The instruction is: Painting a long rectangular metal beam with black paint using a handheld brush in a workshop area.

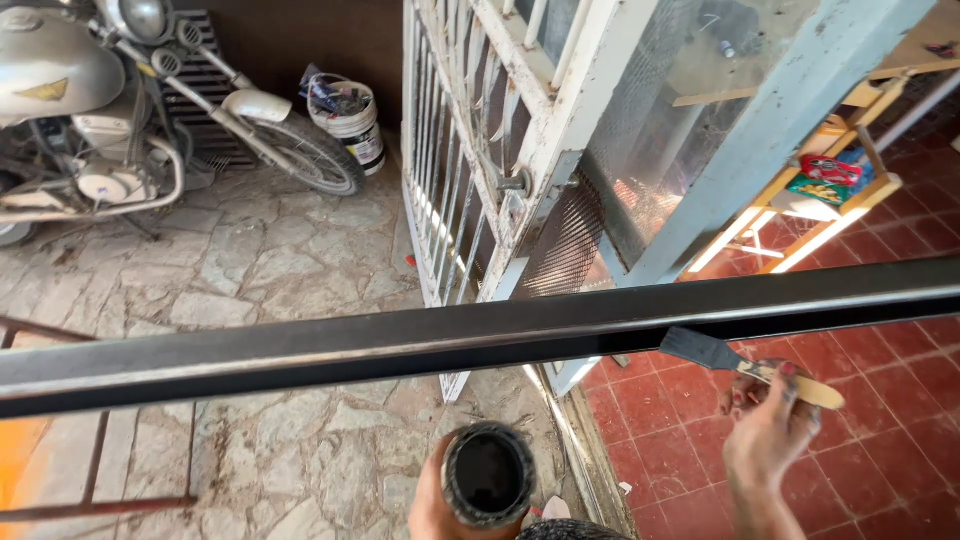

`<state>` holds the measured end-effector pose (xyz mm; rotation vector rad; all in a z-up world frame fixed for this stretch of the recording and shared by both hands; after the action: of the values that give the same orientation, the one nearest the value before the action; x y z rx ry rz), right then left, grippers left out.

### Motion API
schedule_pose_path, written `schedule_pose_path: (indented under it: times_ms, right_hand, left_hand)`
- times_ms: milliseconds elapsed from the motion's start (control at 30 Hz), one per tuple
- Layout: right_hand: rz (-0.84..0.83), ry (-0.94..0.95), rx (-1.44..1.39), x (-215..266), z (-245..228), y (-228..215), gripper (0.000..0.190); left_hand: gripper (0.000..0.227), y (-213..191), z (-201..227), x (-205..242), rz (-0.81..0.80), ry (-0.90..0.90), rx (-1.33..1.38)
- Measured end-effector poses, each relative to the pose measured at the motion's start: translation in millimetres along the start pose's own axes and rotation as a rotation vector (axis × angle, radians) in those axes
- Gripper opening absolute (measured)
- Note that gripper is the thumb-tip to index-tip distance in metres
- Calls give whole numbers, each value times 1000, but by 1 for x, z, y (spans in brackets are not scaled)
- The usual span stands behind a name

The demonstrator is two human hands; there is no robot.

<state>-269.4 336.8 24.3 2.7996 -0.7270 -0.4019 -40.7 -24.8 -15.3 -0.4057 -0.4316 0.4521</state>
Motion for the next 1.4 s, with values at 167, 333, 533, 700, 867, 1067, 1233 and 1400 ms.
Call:
schedule_pose_path:
  times_ms: [167, 333, 533, 700, 867, 1067, 1233, 1400]
  right_hand:
    - [-152, 47, -237, 29, -65, 25, 13]
    - [-147, -1444, 912, 49, -63, -13, 21]
    - [-871, -544, 289, 60, -71, 59, 28]
    - [-990, -533, 393, 53, -73, 67, 27]
    - [-990, -456, 510, 49, -73, 68, 25]
    - [-1010, -434, 536, 41, -68, 71, 28]
    - [-885, -197, 335, 32, -48, 68, 33]
    - [-683, 95, 111, 25, -41, 68, 31]
  left_hand:
    - [112, 31, 79, -23, 113, 421, -6]
    - [110, 60, 114, -20, 2, 556, -59]
    - [111, 82, 134, -12, -75, 513, -66]
    - [107, 90, 139, -9, 24, 599, -41]
    - [107, 96, 144, -8, 63, 605, -41]
    - [110, 103, 143, -9, 63, 558, -66]
    - [111, 104, 144, -11, 57, 531, -90]
    - [111, 102, 144, -17, 34, 479, -81]
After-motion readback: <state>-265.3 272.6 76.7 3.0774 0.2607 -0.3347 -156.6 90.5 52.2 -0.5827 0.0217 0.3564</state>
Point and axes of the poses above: each hand's wrist, its own x-axis away from the middle knuckle, its own y-axis out of the palm, z = x × y, the point moved 5 cm from there along -x, towards the middle knuckle, and after that the axes turned 5 degrees about -x, right-handed, at the moved point
